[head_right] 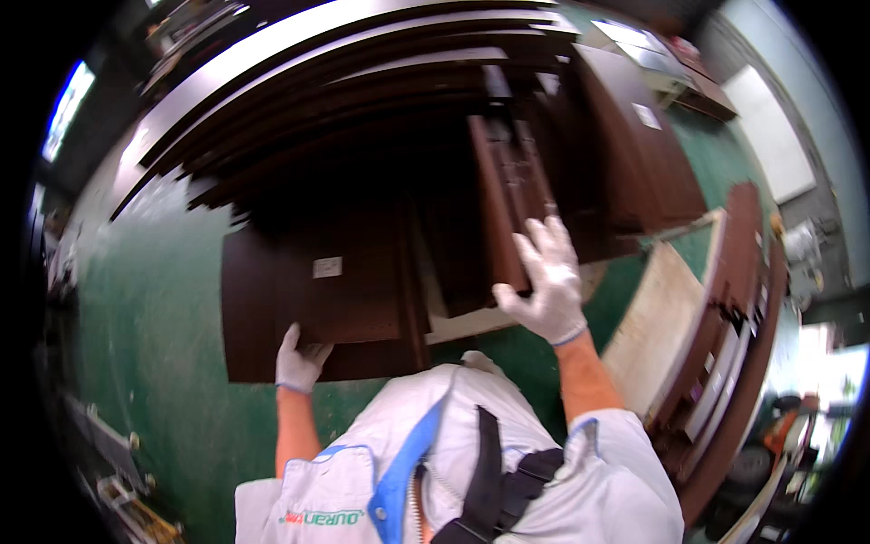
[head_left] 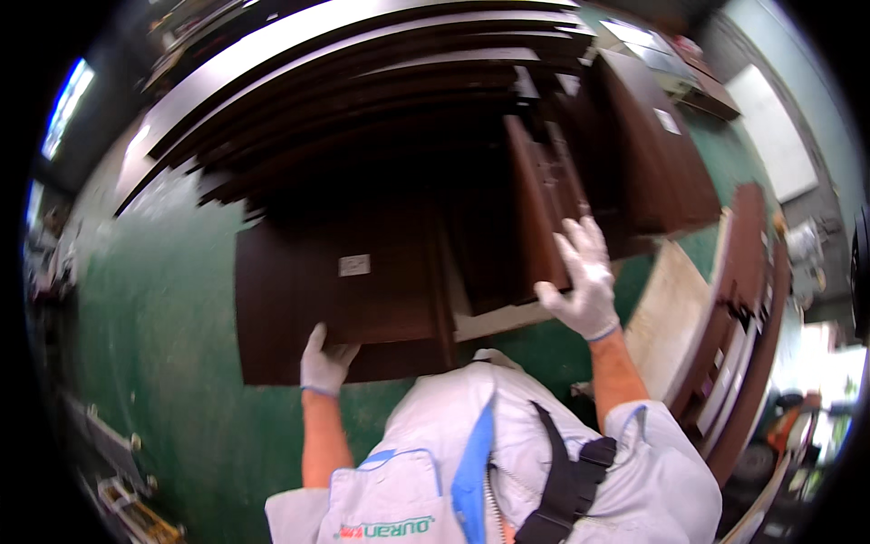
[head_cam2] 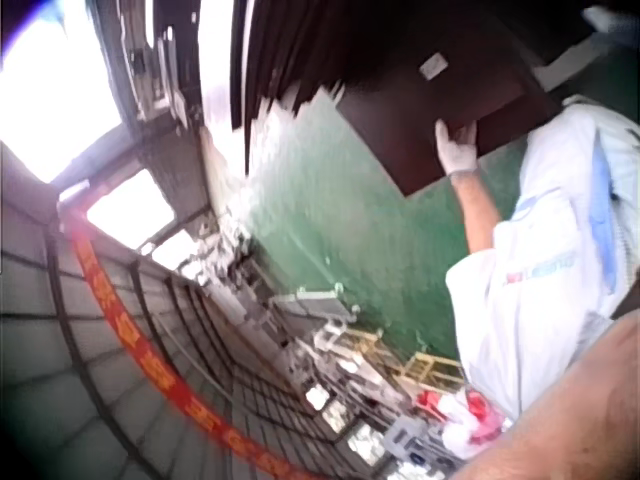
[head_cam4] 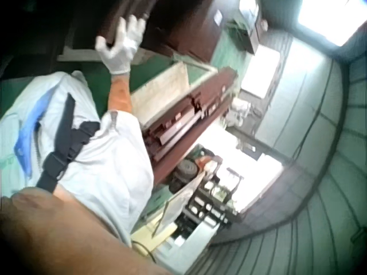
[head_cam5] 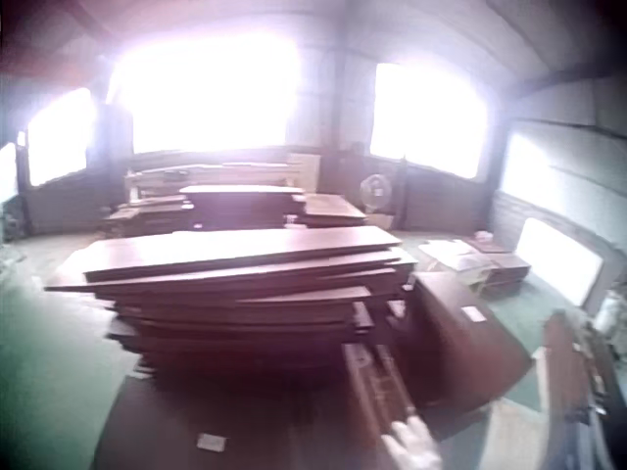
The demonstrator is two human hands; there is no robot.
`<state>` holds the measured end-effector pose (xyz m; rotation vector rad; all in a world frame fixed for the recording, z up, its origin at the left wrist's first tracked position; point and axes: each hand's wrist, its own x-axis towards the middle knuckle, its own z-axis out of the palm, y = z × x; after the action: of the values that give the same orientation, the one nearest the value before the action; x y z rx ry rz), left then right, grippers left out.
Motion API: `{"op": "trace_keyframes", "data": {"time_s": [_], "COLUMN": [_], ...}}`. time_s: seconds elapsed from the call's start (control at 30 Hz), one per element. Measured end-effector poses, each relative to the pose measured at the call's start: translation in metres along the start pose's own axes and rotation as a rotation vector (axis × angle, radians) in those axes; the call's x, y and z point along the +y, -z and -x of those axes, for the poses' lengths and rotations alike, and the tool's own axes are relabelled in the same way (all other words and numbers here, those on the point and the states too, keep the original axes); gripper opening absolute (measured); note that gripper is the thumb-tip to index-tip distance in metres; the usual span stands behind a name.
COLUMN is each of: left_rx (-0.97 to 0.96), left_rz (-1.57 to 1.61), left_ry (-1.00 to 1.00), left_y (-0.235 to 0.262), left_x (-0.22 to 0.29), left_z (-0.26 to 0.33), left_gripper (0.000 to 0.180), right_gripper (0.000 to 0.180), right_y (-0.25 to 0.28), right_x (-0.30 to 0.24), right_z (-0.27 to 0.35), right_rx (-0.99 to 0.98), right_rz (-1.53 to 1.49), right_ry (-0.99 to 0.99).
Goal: The person moves wooden furniture panels from one stack to another, brings one to a workbench, applies a white adhesive strip by hand, and then arranges the panels into a larger stack on the floor.
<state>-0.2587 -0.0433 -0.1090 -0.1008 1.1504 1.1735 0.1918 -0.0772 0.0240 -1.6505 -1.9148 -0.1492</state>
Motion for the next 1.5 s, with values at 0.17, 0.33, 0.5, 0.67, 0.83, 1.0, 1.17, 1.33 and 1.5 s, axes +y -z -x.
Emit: {"op": "trace_keyframes", "data": {"time_s": [0.17,0.33,0.5,0.67,0.83,1.0,1.17,1.33,1.5], "left_rx": [-0.161,-0.832,-1.494,-1.815,-2.042,-2.052,-2.126,-2.118,-2.084], "left_rz": [-0.761,-1.082,-1.577,-2.441,-2.402,-2.298,-2.176,-2.119,-2.171], "left_ry": [-0.006,-0.459,-1.513,-1.758,-1.636,-1.666,-1.540,-1.669,-1.630], "left_y": [-0.007,-0.198,-0.330,-0.410,-0.433,-0.434,-0.421,-0.427,-0.432], "left_x": [0.015,-0.087,-0.072,-0.070,-0.094,-0.094,-0.092,-0.099,-0.107], "left_z": [0.029,0.044,0.074,0.066,0.063,0.049,0.043,0.049,0.046], "left_gripper": [0.034,0.068,0.116,0.123,0.121,0.117,0.114,0.116,0.117], "right_gripper": [0.083,0.072,0.064,0.048,0.023,0.019,0.026,0.028,0.031], "right_y": [0.017,0.022,0.003,-0.008,-0.002,-0.003,0.022,0.017,0.064], "right_x": [-0.006,-0.004,-0.020,-0.035,-0.027,-0.036,-0.081,-0.032,-0.060], "right_z": [0.003,0.032,0.051,0.052,0.042,0.059,0.085,0.025,0.103], "right_rx": [-0.098,-0.075,0.171,0.292,0.332,0.437,0.154,-0.349,-0.232], "right_rz": [0.013,0.029,0.003,0.070,0.039,0.171,0.055,0.206,0.089], "right_ry": [0.003,-0.055,-0.145,-0.278,-0.325,-0.230,-0.569,-0.683,-0.613]}}
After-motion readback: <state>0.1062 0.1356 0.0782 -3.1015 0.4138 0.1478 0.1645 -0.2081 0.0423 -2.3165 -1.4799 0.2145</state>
